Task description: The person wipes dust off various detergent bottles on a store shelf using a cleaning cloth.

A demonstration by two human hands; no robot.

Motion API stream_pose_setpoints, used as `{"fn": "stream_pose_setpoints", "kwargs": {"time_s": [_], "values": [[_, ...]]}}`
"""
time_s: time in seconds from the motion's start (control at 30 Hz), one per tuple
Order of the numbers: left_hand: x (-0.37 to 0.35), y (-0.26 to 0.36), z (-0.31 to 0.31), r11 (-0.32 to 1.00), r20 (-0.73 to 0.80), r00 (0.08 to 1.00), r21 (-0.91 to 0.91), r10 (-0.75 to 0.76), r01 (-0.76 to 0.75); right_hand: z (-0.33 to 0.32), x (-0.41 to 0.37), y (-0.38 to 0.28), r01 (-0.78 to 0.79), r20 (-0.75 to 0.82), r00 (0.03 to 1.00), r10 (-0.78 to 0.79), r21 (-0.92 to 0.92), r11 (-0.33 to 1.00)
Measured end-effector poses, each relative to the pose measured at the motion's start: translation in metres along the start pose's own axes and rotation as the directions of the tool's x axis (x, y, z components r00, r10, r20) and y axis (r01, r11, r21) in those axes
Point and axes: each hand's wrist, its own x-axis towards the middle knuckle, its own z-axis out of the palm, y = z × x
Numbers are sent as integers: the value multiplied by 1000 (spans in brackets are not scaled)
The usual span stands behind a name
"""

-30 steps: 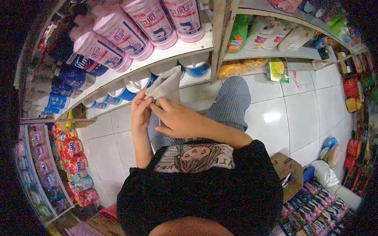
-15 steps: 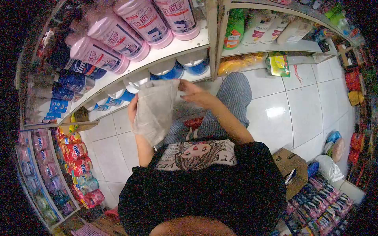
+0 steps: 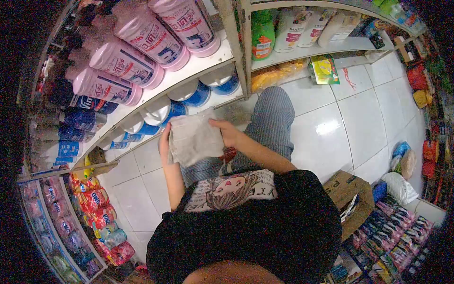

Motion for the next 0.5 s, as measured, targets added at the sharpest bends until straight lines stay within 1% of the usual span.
{"fn": "stream_pose_setpoints", "kwargs": {"time_s": [0.07, 0.1, 0.17, 0.2, 0.23, 0.27, 0.3, 0.33, 0.37, 0.4, 0.47, 0.5], "values": [[5, -5, -4, 999, 17, 1000, 44, -9, 8, 1, 3, 2, 9, 113, 993, -34, 216, 976], [6, -4, -4, 999, 14, 1000, 44, -10, 9, 2, 3, 0, 7, 112, 993, -32, 218, 976], [7, -2, -5, 999, -34, 999, -49, -14, 13, 3, -1, -7, -109, 140, 988, 71, 287, 952], [8, -2, -6, 999, -37, 999, -48, -15, 14, 8, -4, -10, -111, 140, 988, 73, 289, 951], [9, -3, -8, 999, -27, 999, -25, 43, -44, 16, -9, -13, -21, -75, 997, 34, 172, 985], [9, -3, -10, 995, -14, 995, -4, 102, -102, 20, -12, -14, 43, -280, 959, -32, 34, 998], [8, -2, -9, 995, -16, 995, -4, 100, -100, 14, -14, -14, 42, -282, 959, -30, 36, 998], [6, 1, -7, 993, 117, 990, -99, 77, -65, 5, -15, -13, 52, -197, 978, -62, -51, 997], [6, 2, -7, 982, 250, 966, -189, 66, -19, 0, -15, -13, 69, -108, 991, -85, -137, 988], [6, 3, -8, 982, 248, 967, -190, 65, -18, -1, -15, -14, 67, -110, 990, -82, -137, 988], [10, 3, -9, 984, 295, 955, -180, 43, 12, 0, -16, -17, 45, -202, 978, -60, -80, 996], [11, 3, -14, 983, 300, 953, -181, 39, 16, 1, -18, -20, 49, -205, 977, -65, -82, 995]]}}
